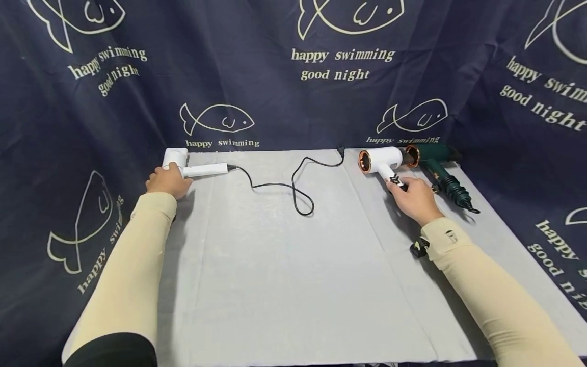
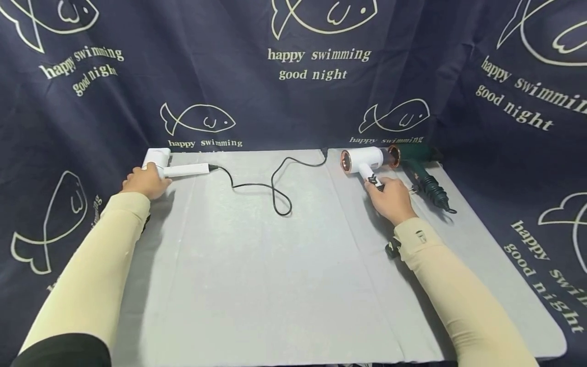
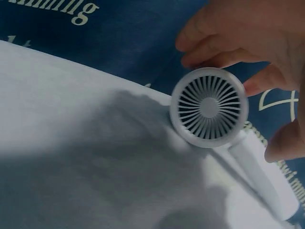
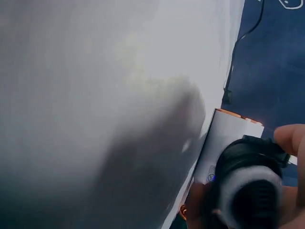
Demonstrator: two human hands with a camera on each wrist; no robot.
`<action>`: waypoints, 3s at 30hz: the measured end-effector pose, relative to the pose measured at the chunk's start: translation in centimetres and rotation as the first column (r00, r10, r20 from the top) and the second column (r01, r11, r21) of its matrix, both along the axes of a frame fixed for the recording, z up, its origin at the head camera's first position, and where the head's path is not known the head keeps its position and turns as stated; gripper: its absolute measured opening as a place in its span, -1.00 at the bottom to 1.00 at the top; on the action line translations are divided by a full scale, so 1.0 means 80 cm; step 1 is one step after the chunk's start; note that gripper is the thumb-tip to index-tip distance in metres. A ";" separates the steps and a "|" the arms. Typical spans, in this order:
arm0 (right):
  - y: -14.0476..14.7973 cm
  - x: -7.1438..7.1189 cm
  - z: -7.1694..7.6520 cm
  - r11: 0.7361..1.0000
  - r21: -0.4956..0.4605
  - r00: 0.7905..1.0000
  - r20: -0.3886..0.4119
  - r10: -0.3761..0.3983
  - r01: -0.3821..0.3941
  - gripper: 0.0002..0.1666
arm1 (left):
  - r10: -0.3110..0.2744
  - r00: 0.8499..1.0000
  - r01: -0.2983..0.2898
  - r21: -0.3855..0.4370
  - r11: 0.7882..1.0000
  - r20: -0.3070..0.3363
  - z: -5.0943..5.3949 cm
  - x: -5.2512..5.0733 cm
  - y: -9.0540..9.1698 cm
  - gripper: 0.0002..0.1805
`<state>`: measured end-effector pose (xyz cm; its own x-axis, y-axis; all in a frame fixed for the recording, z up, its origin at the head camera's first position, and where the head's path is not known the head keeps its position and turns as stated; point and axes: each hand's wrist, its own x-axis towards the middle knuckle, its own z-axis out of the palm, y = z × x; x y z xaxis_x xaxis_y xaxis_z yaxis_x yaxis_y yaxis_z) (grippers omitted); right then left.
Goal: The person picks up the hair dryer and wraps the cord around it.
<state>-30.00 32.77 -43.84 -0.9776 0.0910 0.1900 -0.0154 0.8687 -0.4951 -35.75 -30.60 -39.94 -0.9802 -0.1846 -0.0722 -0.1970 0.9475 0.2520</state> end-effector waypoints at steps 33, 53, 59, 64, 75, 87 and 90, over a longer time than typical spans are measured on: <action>-0.009 0.025 0.017 0.951 0.309 0.978 0.206 -0.035 -0.031 -0.24 | 0.169 0.977 -0.201 0.281 0.939 0.131 -0.005 0.014 -0.032 -0.04; -0.118 0.060 0.064 0.969 0.055 0.928 -0.277 0.248 -0.243 -0.47 | -0.257 0.924 -0.276 0.959 0.058 0.282 0.027 0.049 0.021 -0.81; -0.157 0.070 0.091 0.928 -0.049 0.840 -0.445 0.311 -0.370 -0.57 | -0.359 0.927 -0.136 0.990 -0.047 0.110 0.044 0.064 0.064 -0.82; -0.182 0.076 0.114 0.887 -0.131 0.806 -0.492 0.329 -0.442 -0.53 | -0.420 0.906 -0.025 0.986 -0.163 -0.046 0.066 0.078 0.093 -0.69; -0.207 0.086 0.153 0.754 -0.324 0.751 -0.576 0.322 -0.572 -0.65 | -0.248 0.899 0.323 0.929 -0.183 -0.361 0.102 0.120 0.168 -0.54; -0.217 0.091 0.159 0.574 -0.591 0.809 -0.530 0.254 -0.567 -0.59 | 0.039 0.804 0.592 0.793 -0.141 -0.594 0.136 0.169 0.223 -0.29; -0.225 0.093 0.153 0.662 -0.546 0.841 -0.471 0.265 -0.514 -0.63 | 0.111 0.759 0.646 0.764 -0.006 -0.641 0.140 0.178 0.236 -0.21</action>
<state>-22.55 14.81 -31.59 -0.8376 -0.0660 0.5423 -0.5420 0.2238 -0.8100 -21.53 -11.73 -28.75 -0.8694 -0.0362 0.4929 0.4825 -0.2777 0.8307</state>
